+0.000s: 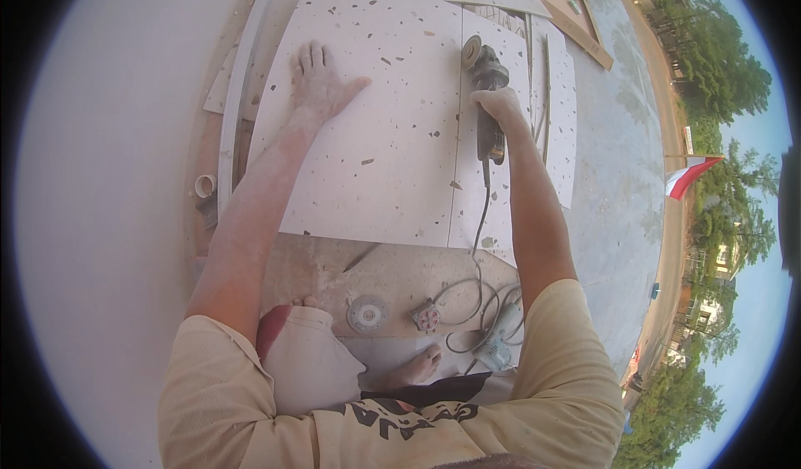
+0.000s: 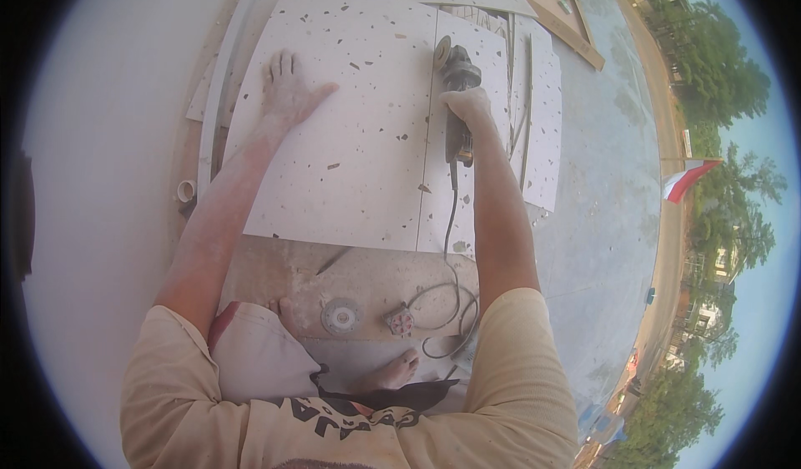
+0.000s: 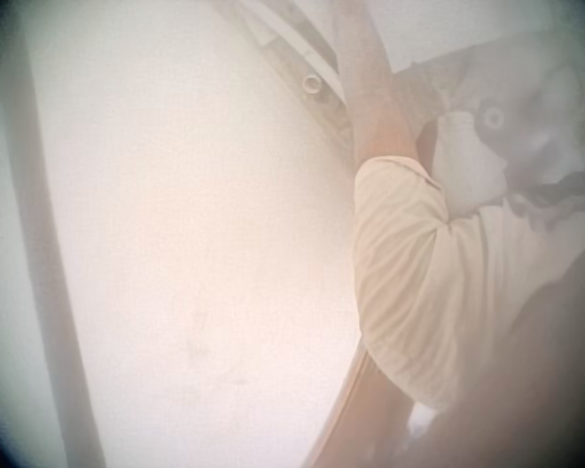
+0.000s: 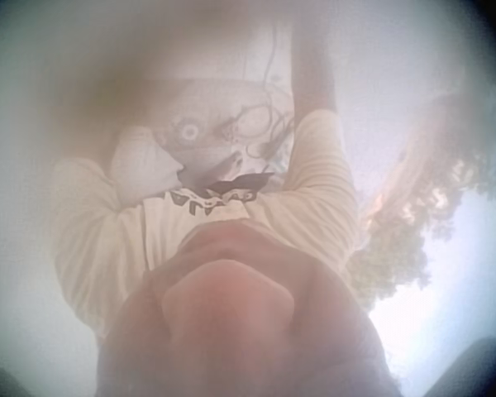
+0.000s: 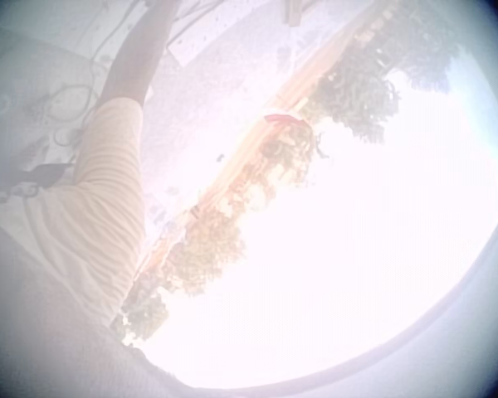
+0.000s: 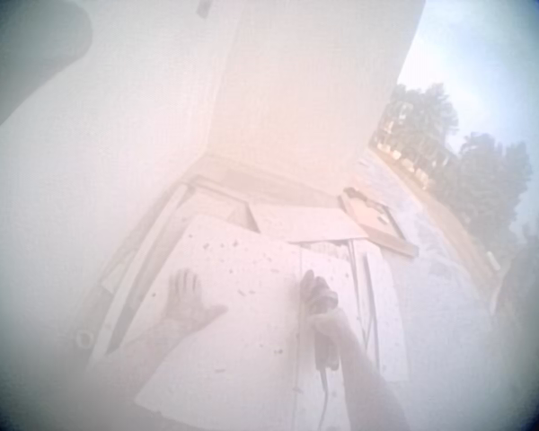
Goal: The person measures and marks a white speckled tile using a metal ruler and pencil, then cuts the tile along the marked line using an angle grinder. The person handles the tile and tools directly, working on a concrete floor.
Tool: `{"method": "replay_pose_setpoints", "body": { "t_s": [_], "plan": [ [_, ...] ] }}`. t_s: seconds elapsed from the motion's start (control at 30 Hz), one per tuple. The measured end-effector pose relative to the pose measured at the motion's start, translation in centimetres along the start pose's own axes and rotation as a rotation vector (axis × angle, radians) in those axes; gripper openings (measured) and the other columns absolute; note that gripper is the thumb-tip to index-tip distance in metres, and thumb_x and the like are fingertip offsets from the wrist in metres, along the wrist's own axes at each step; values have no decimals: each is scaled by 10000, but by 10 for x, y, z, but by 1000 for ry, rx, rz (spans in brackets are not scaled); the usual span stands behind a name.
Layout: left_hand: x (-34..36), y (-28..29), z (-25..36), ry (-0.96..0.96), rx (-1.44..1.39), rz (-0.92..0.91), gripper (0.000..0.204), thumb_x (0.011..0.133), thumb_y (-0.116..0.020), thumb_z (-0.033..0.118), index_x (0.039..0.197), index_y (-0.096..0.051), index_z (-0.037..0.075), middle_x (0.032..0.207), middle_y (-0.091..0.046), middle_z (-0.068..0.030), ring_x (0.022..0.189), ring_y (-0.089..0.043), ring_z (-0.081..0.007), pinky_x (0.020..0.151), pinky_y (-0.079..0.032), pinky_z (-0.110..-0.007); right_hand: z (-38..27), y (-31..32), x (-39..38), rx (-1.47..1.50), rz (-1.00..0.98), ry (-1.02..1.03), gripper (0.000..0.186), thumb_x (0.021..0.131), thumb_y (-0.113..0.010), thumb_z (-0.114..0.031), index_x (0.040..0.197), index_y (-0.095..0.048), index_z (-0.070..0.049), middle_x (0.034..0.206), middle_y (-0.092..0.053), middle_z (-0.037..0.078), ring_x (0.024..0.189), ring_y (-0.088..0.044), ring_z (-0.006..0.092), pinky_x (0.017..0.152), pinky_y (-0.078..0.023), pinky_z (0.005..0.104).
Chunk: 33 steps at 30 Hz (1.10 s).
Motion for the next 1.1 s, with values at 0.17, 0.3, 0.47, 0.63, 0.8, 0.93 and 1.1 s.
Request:
{"method": "replay_pose_setpoints", "body": {
  "t_s": [0.17, 0.3, 0.47, 0.63, 0.8, 0.93, 1.1],
  "plan": [
    [1, -1, 3, 0, 6, 10, 1131, 861, -561, 792, 1512, -352, -109, 1596, -334, -254, 1522, -207, -402, 1254, -118, -549, 2, 0, 5, -27, 11, -11, 484, 631, -806, -283, 972, -747, 54, 935, -747, 163, 824, -727, 258, 723, -575, 377],
    [2, 0, 1, 12, 16, -12, 1131, 861, -562, 790, 1518, -344, -104, 1597, -332, -254, 1524, -205, -401, 1254, -120, -551, -6, 2, -1, -54, 11, 25, 513, 632, -814, -299, 987, -744, 64, 951, -750, 175, 838, -731, 265, 732, -577, 379],
    [3, 1, 6, 4, 21, -20, 1136, 862, -550, 800, 1523, -338, -100, 1600, -328, -253, 1527, -202, -404, 1255, -116, -551, -1, 4, 4, -49, 3, 18, 524, 633, -815, -301, 992, -741, 73, 952, -749, 182, 837, -732, 266, 730, -575, 379],
    [4, -2, 5, 3, 31, -16, 1135, 868, -535, 805, 1525, -334, -99, 1600, -326, -254, 1527, -203, -405, 1254, -118, -554, -5, 3, 4, -24, 0, 16, 499, 634, -807, -282, 985, -744, 67, 938, -747, 172, 825, -729, 264, 723, -573, 378],
    [6, -6, 7, -29, 44, 38, 1120, 869, -542, 802, 1498, -359, -106, 1567, -356, -255, 1498, -238, -408, 1239, -144, -559, -2, 1, 17, 6, 6, 17, 485, 633, -802, -269, 984, -746, 61, 929, -745, 164, 816, -725, 257, 715, -571, 377],
    [7, -6, 7, -40, 51, 67, 1108, 867, -549, 801, 1476, -382, -110, 1548, -372, -249, 1475, -261, -405, 1228, -166, -555, -3, -1, 23, 33, 4, 18, 476, 634, -798, -261, 979, -745, 62, 925, -743, 160, 811, -720, 252, 710, -568, 374],
    [9, -6, 9, -48, 69, 62, 1106, 865, -539, 810, 1471, -394, -105, 1544, -380, -241, 1469, -268, -400, 1227, -166, -552, -7, 2, 21, 15, -14, 16, 469, 633, -795, -266, 962, -746, 65, 918, -742, 160, 807, -718, 252, 709, -567, 371]
  ]
}}
Point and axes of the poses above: each hand's wrist, its own x-axis towards the middle knuckle, its own y-axis out of the back of the hand, z = x × y, the point moved 3 cm from there along x, towards the middle knuckle
